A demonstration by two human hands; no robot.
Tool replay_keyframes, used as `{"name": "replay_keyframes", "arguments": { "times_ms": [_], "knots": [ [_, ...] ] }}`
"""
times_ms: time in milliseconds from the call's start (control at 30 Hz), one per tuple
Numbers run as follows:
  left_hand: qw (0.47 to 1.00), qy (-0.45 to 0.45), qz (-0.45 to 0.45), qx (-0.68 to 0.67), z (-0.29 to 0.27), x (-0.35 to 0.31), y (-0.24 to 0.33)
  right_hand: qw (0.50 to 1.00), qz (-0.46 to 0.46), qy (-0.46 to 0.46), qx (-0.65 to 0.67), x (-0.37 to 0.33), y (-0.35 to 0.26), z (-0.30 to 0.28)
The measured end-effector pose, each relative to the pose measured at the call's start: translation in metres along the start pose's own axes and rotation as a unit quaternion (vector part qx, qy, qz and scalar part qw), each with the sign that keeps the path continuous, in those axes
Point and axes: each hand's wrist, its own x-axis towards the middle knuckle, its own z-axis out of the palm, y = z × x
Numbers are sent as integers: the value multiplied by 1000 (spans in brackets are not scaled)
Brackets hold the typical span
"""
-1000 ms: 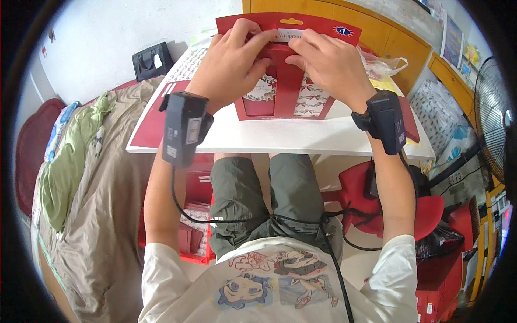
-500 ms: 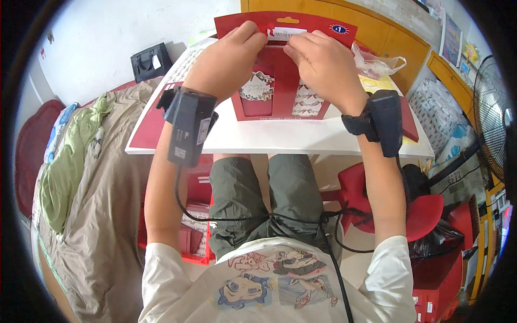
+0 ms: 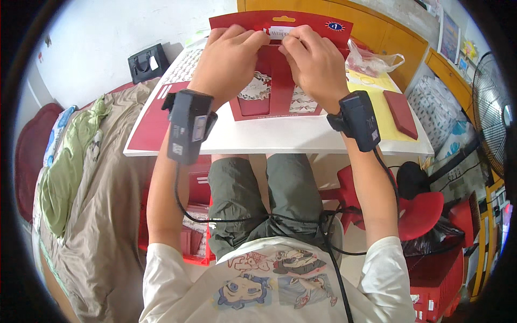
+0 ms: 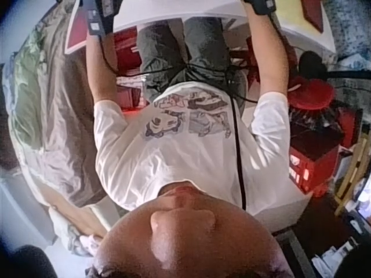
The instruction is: Assembling red cardboard packaging for money wallets on a desk.
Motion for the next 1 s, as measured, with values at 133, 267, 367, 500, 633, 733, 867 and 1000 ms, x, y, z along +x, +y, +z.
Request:
{"name": "replay_keyframes", "arguments": {
  "times_ms": [133, 267, 367, 500, 633, 733, 867, 1000],
  "knots": [
    [999, 22, -5, 37, 11, -2, -2, 997, -53, 59, -18, -6, 9, 10],
    [998, 49, 17, 35, 17, -5, -8, 994, -53, 87, -42, -6, 5, 14],
    [998, 41, 45, 34, 20, -8, -9, 997, -43, 59, -11, -5, 10, 15],
    [996, 73, 37, 21, 27, -11, -10, 998, -40, 48, 6, -4, 11, 16],
    [996, 74, 22, 43, 28, -9, -9, 997, -57, 54, 28, 1, 20, 20],
    [999, 46, 1, 26, 26, -6, -9, 996, -49, 44, 61, 1, 22, 18],
    [1000, 7, -17, 4, 16, -6, -12, 994, -38, 35, 99, 6, 18, 11],
    [998, 41, 2, 41, 14, -7, -9, 994, -32, 31, 102, 6, 22, 8]
  ]
}}
